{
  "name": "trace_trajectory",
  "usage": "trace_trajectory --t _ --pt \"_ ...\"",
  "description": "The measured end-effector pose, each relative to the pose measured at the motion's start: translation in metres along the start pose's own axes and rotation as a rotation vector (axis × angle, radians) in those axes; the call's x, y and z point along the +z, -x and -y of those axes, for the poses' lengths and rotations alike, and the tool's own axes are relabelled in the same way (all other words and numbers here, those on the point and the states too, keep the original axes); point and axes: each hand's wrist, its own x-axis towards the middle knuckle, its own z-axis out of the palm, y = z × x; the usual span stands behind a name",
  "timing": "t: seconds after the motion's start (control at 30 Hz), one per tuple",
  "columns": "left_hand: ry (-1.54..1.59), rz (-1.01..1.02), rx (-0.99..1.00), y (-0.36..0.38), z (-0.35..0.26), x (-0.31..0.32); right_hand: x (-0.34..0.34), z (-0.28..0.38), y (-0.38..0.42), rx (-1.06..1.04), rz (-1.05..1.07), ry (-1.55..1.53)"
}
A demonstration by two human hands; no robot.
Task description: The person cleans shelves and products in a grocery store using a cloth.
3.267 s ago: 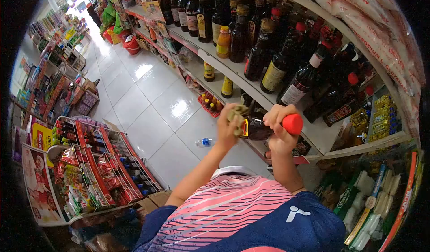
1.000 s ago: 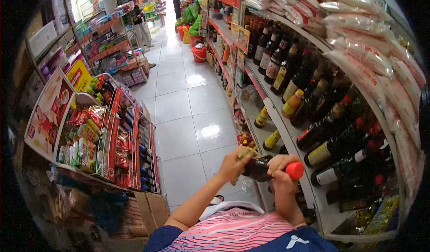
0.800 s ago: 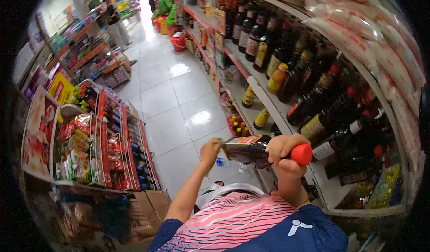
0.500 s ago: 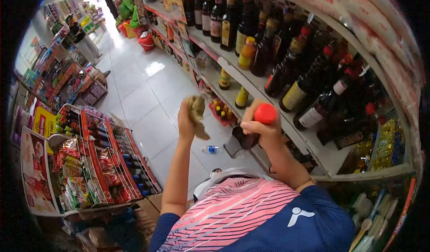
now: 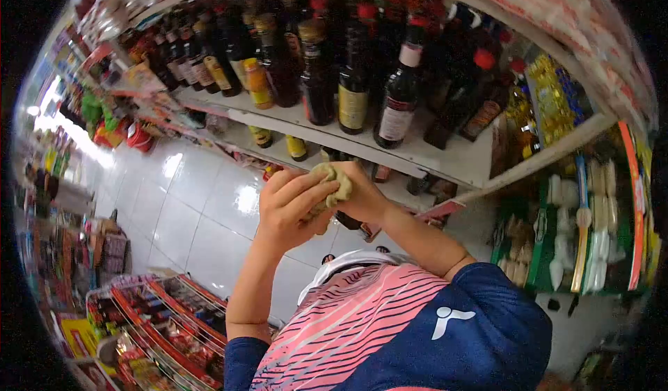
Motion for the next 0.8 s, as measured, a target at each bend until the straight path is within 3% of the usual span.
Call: trace_trajectory --t 0.1,0.17,0.2,0.23,0.33,0.6,0.8 --pt "0.064 -0.067 0.020 0.012 0.003 0.007 -0.029 0.015 0.016 0.127 -0.100 0.055" --pt "0.138 0.008 -0.231 0.030 0.015 0.017 -0.057 0.042 0.028 0.262 -0.268 -0.093" --pt "0.229 -0.050 -0.384 0.043 0.020 0.027 -0.066 0.056 0.033 0.210 -0.362 -0.051" --pt "0.244 -0.039 -0.374 0.055 0.023 0.035 -0.076 0.069 0.037 0.157 -0.455 -0.007" --pt "0.501 -0.137 -0.873 0.082 0.021 0.048 -0.104 0.096 0.046 0.029 -0.691 0.051" --pt "0.561 -0.170 -1.085 0.120 0.012 0.056 -0.180 0.104 0.046 -0.078 -1.007 0.297" --pt "0.483 -0.122 -1.044 0.120 0.003 0.054 -0.217 0.093 0.046 -0.144 -1.087 0.341"
